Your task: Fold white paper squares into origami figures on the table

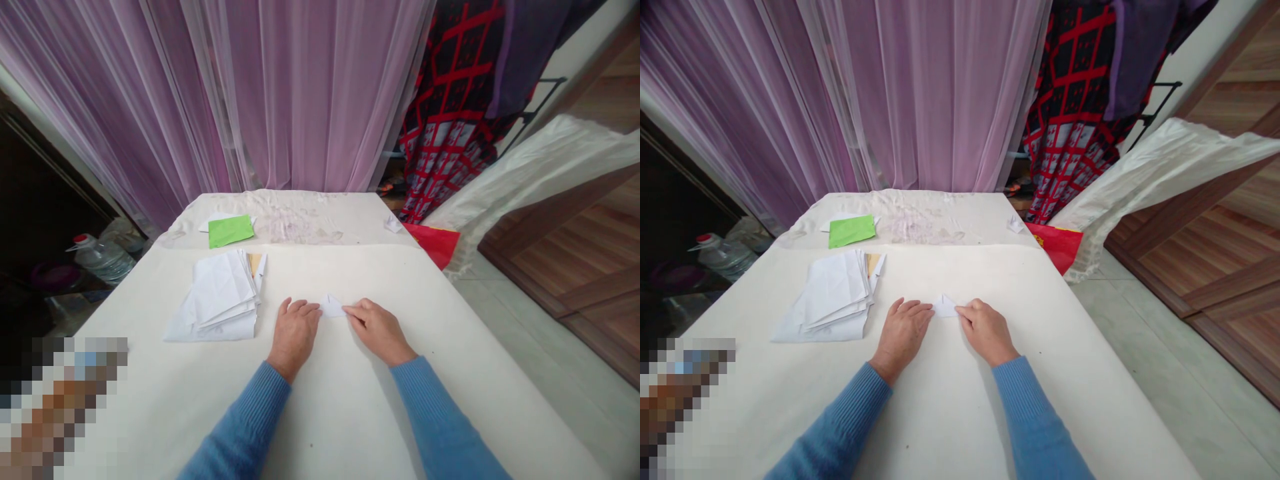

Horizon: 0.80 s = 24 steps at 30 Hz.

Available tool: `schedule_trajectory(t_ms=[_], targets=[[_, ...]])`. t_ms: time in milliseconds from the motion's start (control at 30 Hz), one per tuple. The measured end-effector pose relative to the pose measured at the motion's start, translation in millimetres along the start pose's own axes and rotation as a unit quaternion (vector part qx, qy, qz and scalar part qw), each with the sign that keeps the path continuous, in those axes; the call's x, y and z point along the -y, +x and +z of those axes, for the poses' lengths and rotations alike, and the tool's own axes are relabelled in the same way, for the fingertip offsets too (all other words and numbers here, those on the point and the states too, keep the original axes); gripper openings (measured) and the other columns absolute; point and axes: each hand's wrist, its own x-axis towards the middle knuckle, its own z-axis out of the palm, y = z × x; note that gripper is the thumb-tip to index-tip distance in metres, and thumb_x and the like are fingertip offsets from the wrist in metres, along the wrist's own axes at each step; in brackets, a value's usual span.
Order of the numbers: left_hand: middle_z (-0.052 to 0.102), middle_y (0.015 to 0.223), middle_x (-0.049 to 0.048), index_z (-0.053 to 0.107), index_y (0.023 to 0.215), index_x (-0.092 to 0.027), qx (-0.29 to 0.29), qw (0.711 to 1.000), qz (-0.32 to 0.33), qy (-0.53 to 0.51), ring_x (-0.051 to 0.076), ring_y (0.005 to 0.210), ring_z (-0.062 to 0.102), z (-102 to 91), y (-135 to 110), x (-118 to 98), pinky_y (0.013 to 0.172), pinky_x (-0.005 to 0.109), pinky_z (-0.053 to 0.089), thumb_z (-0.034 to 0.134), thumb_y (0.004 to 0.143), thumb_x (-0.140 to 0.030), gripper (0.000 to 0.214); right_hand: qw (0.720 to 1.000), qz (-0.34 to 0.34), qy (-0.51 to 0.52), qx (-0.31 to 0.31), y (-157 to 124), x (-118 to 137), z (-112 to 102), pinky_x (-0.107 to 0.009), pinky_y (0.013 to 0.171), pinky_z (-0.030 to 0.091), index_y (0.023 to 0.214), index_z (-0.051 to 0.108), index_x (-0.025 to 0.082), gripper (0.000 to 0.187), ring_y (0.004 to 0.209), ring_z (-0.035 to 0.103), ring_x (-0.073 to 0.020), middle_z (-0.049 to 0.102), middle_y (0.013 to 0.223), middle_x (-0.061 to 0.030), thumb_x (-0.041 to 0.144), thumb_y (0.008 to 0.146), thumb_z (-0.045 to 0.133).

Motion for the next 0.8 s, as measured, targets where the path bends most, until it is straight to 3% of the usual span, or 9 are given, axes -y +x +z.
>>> schedule_trajectory(t_ms=[200, 367, 567, 800], targets=[[0.071, 0.115, 0.0021, 0.070, 0.103, -0.026, 0.010, 1.000, -0.001, -0.005, 0.023, 0.110, 0.060, -1.3, -0.4, -1.9, 0.105, 0.050, 0.036, 0.049, 0.093, -0.020, 0.023, 0.997, -0.021, -0.071, 0.020, -2.2, 5.4, -4.3, -0.022, 0.077, 0.041, 0.119, 0.065, 0.027, 0.034, 0.092, 0.060, -0.0150, 0.065, 0.095, -0.0030, 0.021, 0.093, 0.044], [0.071, 0.115, 0.0019, 0.069, 0.102, -0.025, 0.015, 1.000, -0.010, -0.011, 0.023, 0.110, 0.060, -1.5, 0.6, -3.6, 0.105, 0.051, 0.036, 0.048, 0.094, -0.021, 0.023, 0.992, -0.032, -0.116, 0.039, 1.3, 9.2, -7.0, -0.022, 0.075, 0.039, 0.116, 0.064, 0.027, 0.031, 0.090, 0.059, -0.0145, 0.063, 0.094, -0.0031, 0.022, 0.094, 0.043], [0.071, 0.115, 0.0030, 0.069, 0.103, -0.024, 0.017, 1.000, -0.009, -0.013, 0.023, 0.110, 0.060, -4.5, 0.2, -6.2, 0.105, 0.052, 0.035, 0.050, 0.092, -0.020, 0.023, 0.987, -0.031, -0.152, 0.033, -0.9, 11.7, -4.7, -0.025, 0.070, 0.039, 0.124, 0.060, 0.029, 0.034, 0.085, 0.058, -0.0161, 0.062, 0.095, -0.0041, 0.029, 0.094, 0.044], [0.071, 0.115, 0.0032, 0.069, 0.103, -0.026, 0.010, 1.000, -0.008, -0.017, 0.023, 0.109, 0.061, -3.6, -1.2, -4.7, 0.105, 0.051, 0.035, 0.052, 0.091, -0.020, 0.022, 0.986, -0.043, -0.158, 0.011, -10.9, 4.7, -6.0, -0.027, 0.071, 0.040, 0.120, 0.062, 0.030, 0.030, 0.085, 0.056, -0.0178, 0.060, 0.096, -0.0043, 0.032, 0.094, 0.047]])
